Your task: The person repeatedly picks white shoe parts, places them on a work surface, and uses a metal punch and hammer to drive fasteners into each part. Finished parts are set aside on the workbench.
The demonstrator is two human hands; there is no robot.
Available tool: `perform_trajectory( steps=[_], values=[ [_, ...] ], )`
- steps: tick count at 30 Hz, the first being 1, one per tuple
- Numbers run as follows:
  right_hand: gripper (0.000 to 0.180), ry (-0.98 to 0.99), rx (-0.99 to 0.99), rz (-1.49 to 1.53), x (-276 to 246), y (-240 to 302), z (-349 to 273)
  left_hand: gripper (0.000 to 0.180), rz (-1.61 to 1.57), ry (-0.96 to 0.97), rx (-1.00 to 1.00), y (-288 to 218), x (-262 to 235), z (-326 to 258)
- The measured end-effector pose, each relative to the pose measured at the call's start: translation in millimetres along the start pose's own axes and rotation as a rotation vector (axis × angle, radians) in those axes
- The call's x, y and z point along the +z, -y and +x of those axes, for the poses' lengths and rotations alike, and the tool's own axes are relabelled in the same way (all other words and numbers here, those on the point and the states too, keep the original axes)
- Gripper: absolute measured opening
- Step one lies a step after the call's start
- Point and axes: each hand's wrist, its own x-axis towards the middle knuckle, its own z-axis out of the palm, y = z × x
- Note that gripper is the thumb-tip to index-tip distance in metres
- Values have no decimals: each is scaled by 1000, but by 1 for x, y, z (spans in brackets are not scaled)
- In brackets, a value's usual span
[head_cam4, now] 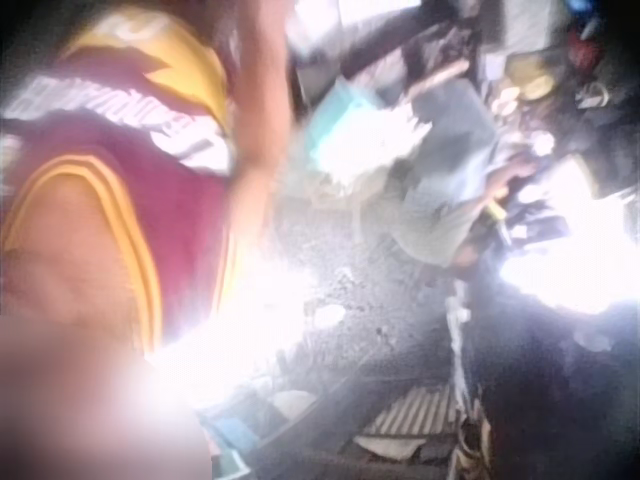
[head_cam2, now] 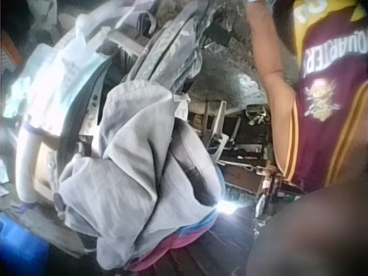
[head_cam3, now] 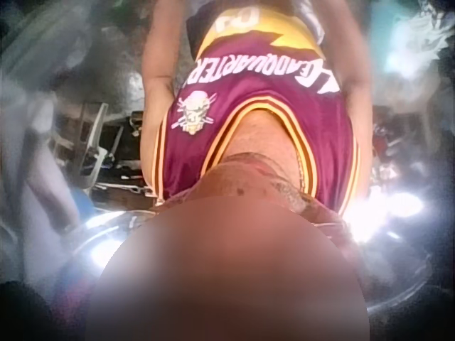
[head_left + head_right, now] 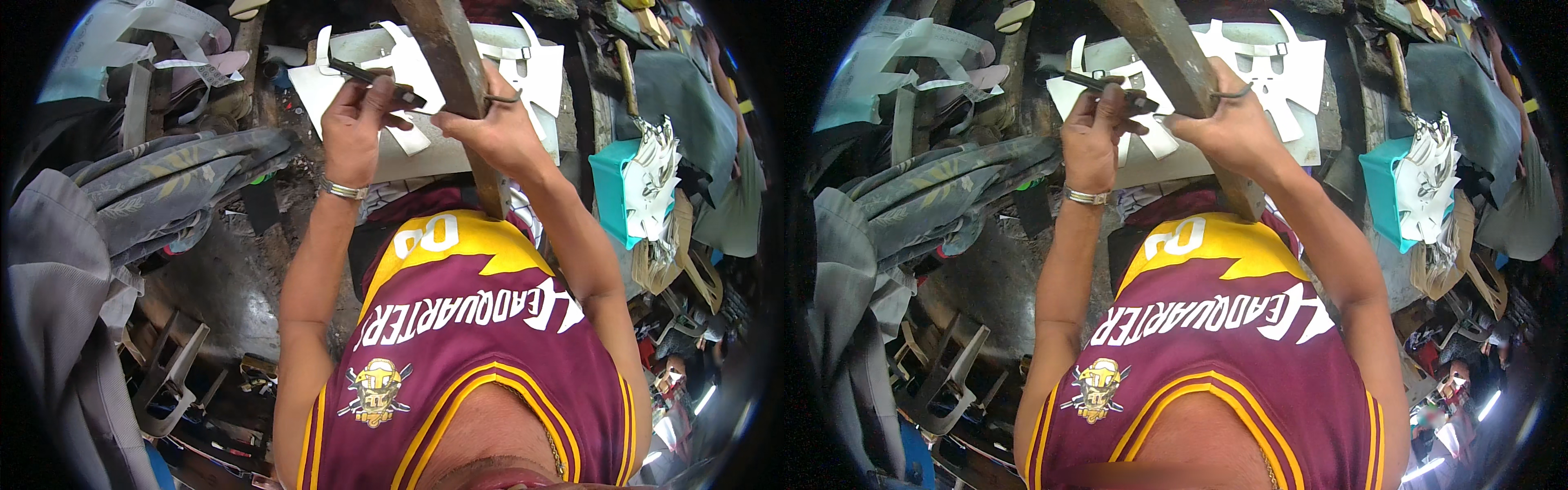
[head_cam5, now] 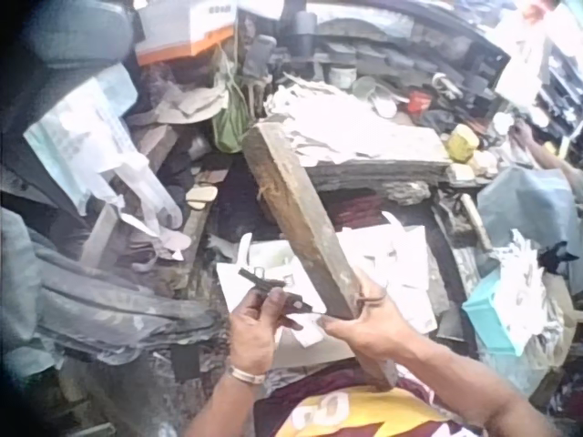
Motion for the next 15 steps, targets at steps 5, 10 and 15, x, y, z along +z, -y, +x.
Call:
perform_trajectory(
  steps=[5, 10, 15],
  values=[
    [83, 112, 142, -72, -59, -5, -41, 33, 194, -72, 155, -18, -49, 33],
    [82, 386, 387, -170, -144, -33, -114, 32, 434, -1, 122, -2, -78, 49],
    [69, 249, 560, -28, -154, -64, -157, 27, 475, 104, 26, 23, -70, 53]
  ],
)
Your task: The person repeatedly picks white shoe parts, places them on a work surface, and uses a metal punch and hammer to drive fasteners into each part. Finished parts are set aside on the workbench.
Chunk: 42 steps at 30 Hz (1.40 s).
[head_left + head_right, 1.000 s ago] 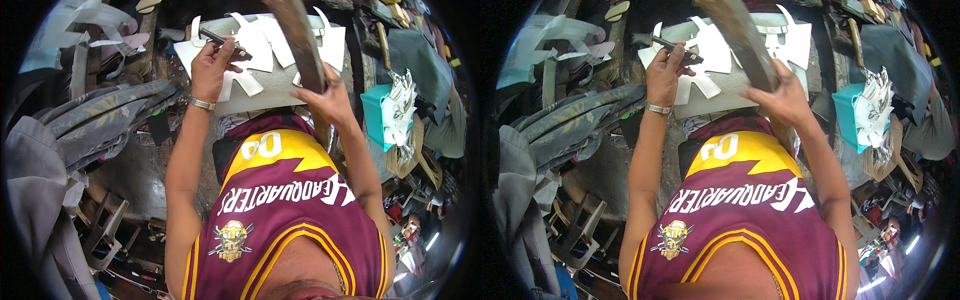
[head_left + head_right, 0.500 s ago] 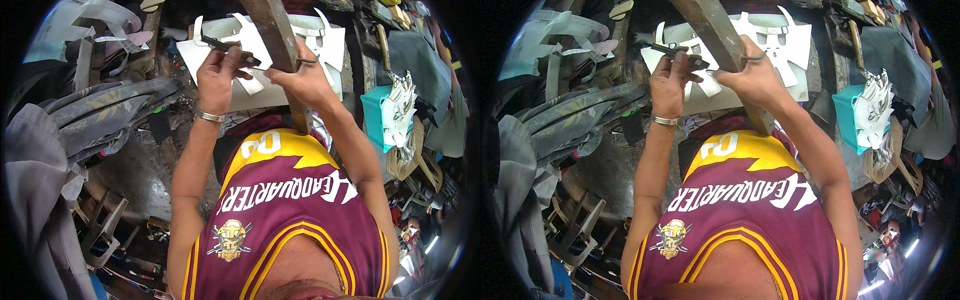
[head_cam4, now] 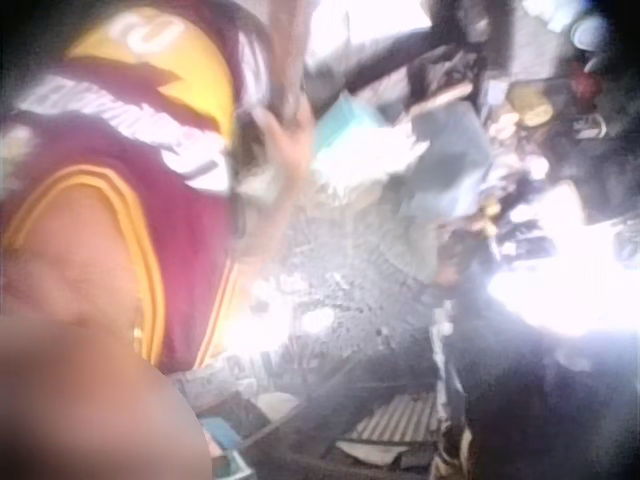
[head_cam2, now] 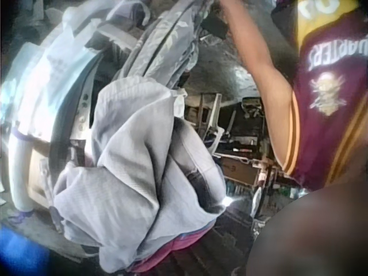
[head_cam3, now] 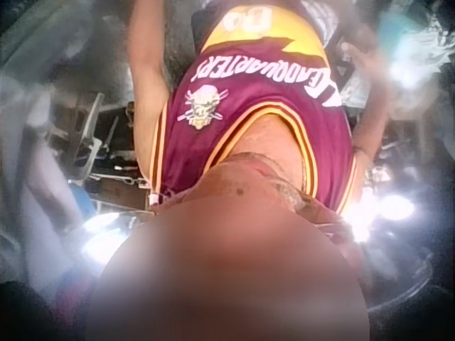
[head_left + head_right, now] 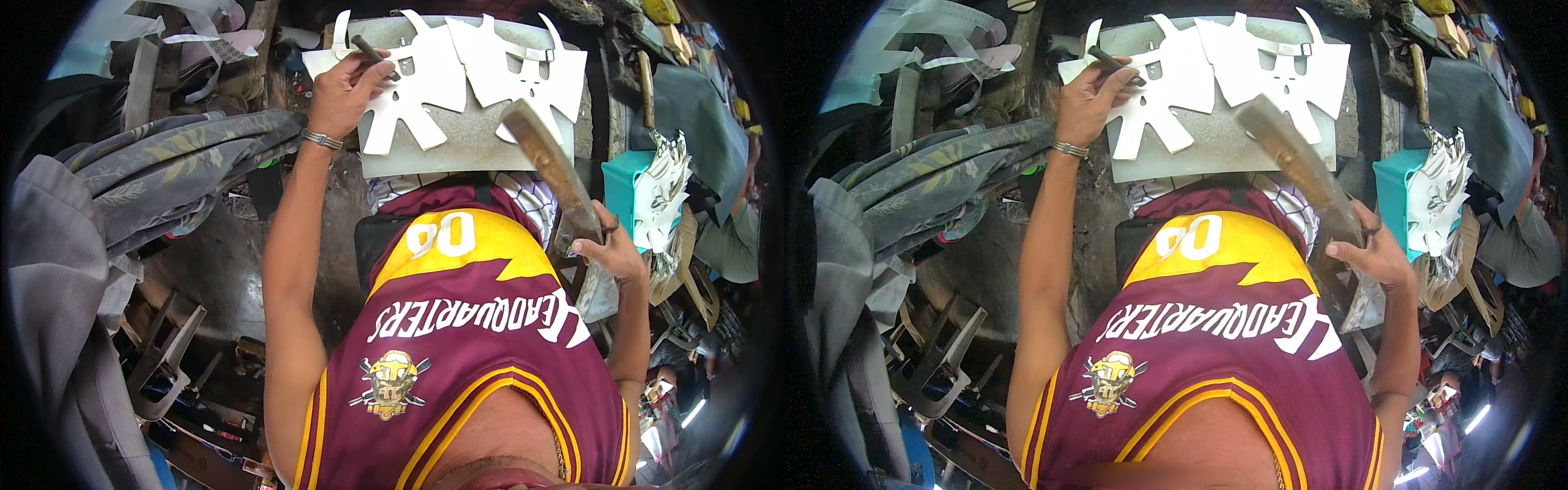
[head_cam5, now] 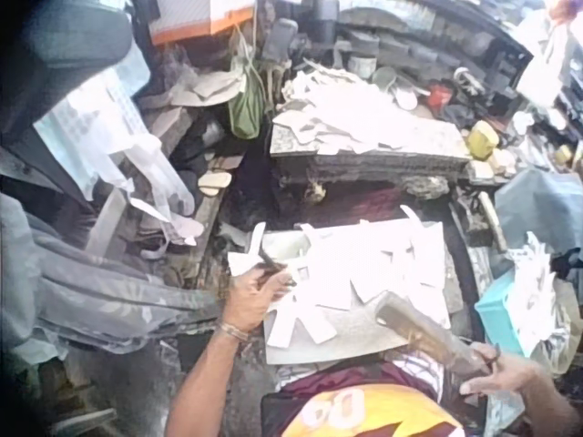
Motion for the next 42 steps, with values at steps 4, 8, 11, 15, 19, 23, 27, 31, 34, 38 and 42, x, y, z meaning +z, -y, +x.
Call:
perform_trajectory(
  steps=[4, 8, 11, 15, 19, 23, 27, 31, 34, 38, 42],
  values=[
    [72, -56, -82, 247, 17, -4, 4, 27, 50, 27, 16, 1, 8, 3],
    [72, -3, -213, 317, 34, 7, 17, 28, 32, 49, 27, -3, 9, 3],
    [71, -19, -282, 266, 42, 15, 24, 28, 57, 45, 38, -5, 10, 1],
    [72, 23, -279, 296, 46, 24, 28, 27, 77, 45, 32, -5, 9, 0],
    [72, 45, -260, 272, 51, 31, 32, 26, 77, 57, 39, -2, 8, 2],
    [74, 47, -272, 229, 57, 36, 35, 25, 83, 64, 59, 2, 8, 2],
    [74, 45, -312, 196, 62, 41, 38, 26, 64, 78, 68, 4, 8, 3],
    [73, 52, -341, 151, 68, 49, 39, 26, 125, 76, 79, 5, 7, 3],
    [72, 53, -376, 106, 71, 56, 40, 26, 115, 84, 89, 6, 7, 3],
    [70, 48, -364, 81, 73, 63, 42, 27, 167, 85, 131, 7, 6, 4],
    [73, -23, -445, -106, 73, 66, 47, 28, 255, 99, 164, 5, 5, 3]
  ],
)
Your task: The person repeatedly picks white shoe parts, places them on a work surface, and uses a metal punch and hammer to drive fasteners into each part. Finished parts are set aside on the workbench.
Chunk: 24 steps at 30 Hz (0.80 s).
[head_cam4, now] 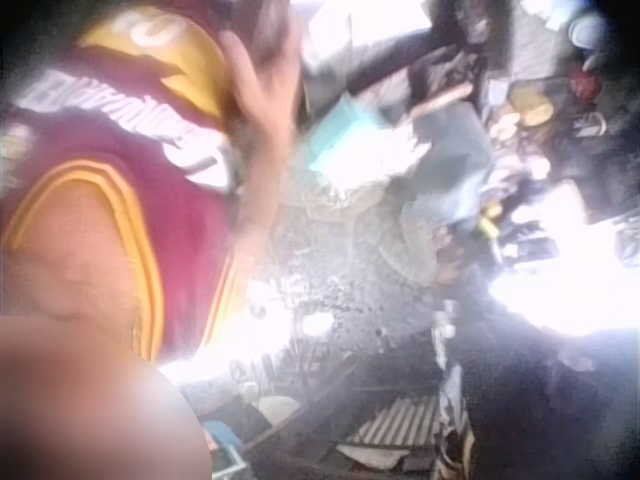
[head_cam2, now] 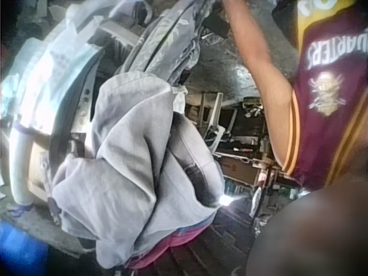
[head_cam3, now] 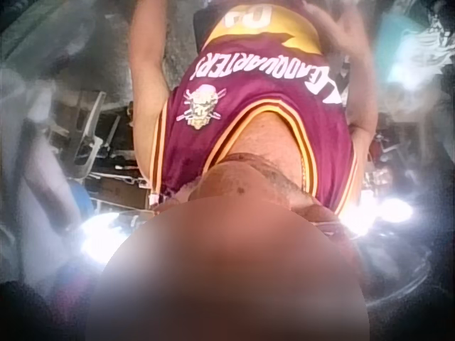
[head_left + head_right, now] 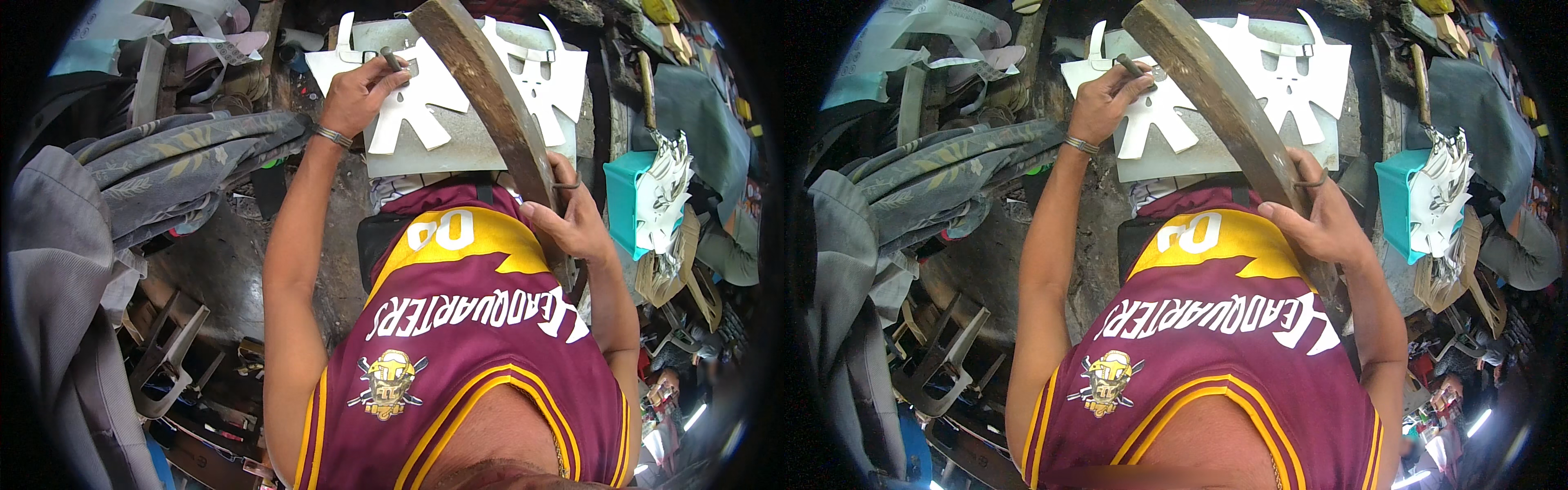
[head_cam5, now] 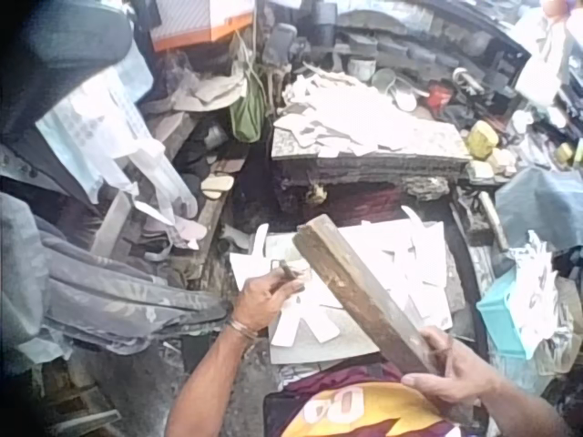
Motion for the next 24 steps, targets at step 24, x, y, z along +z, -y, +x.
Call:
perform_trajectory(
  steps=[24],
  values=[
    [83, -130, -344, -199, 12, 25, 24, 24, 327, 37, 194, -12, 1, -2]
  ],
)
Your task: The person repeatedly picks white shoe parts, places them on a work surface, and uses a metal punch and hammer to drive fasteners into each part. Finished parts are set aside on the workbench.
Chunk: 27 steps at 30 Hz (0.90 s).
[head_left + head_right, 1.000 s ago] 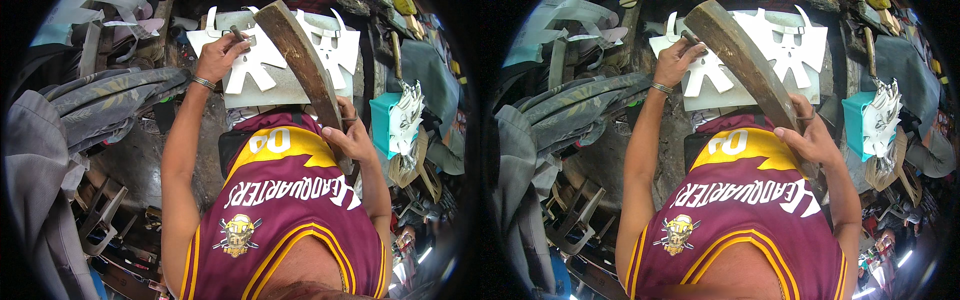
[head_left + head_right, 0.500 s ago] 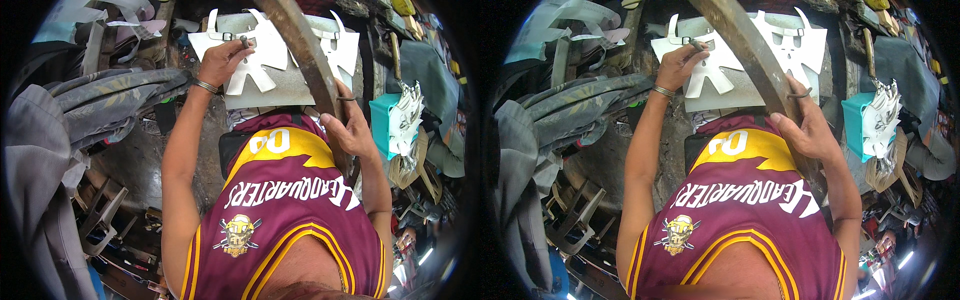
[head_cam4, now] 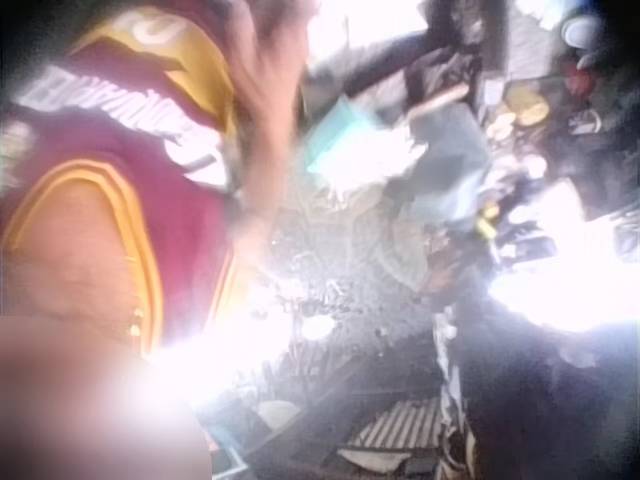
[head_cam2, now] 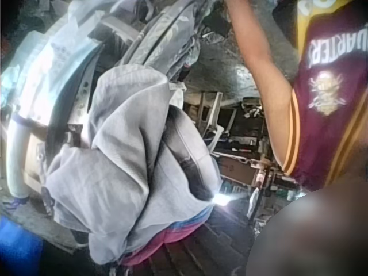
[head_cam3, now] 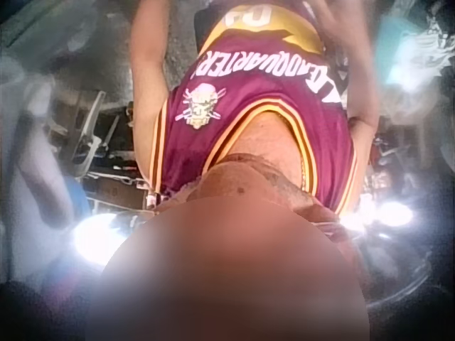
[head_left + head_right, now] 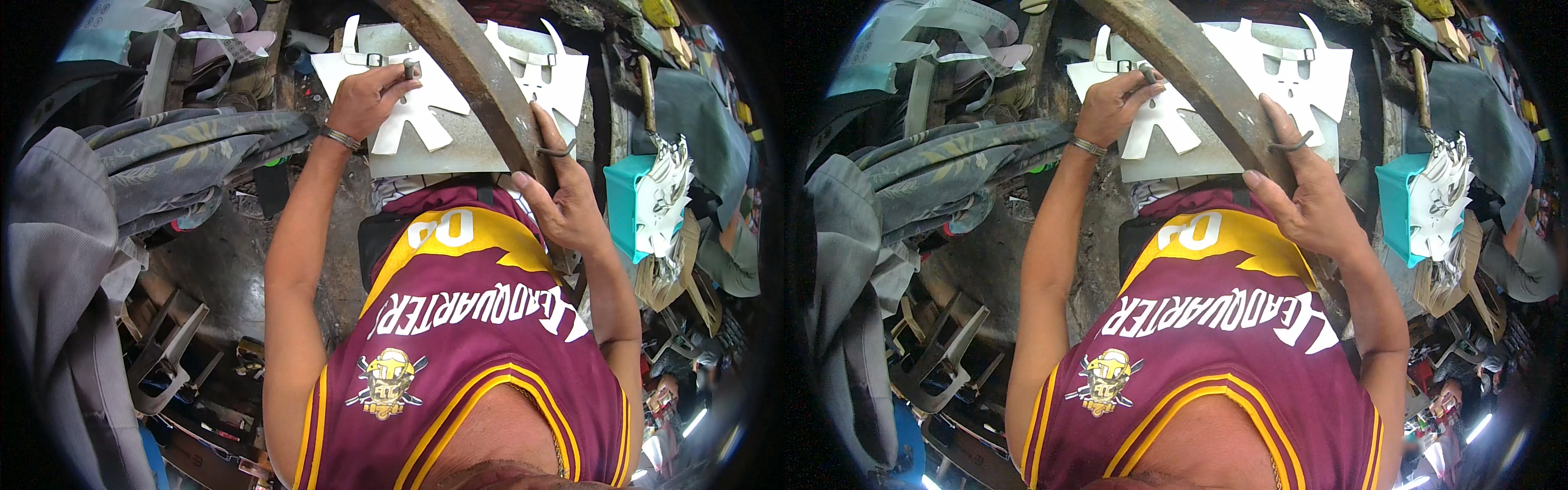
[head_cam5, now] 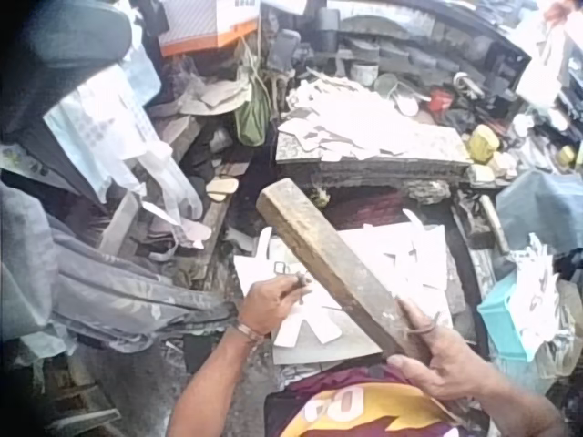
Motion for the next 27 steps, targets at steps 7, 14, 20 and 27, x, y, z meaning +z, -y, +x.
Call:
perform_trajectory(
  steps=[7, 14, 20, 27],
  values=[
    [78, 149, 159, -124, 7, 7, 4, 25, 81, -37, -12, 7, 3, -3],
    [75, -109, -61, -80, -2, 16, 19, 27, -31, -42, -67, 3, 6, -5],
    [89, -431, -385, 521, -52, 66, 16, 26, -69, -74, 5, -1, 7, -3],
    [79, 260, 368, -260, 6, 34, 35, 26, 78, -80, 55, -1, 3, -9]
  ],
)
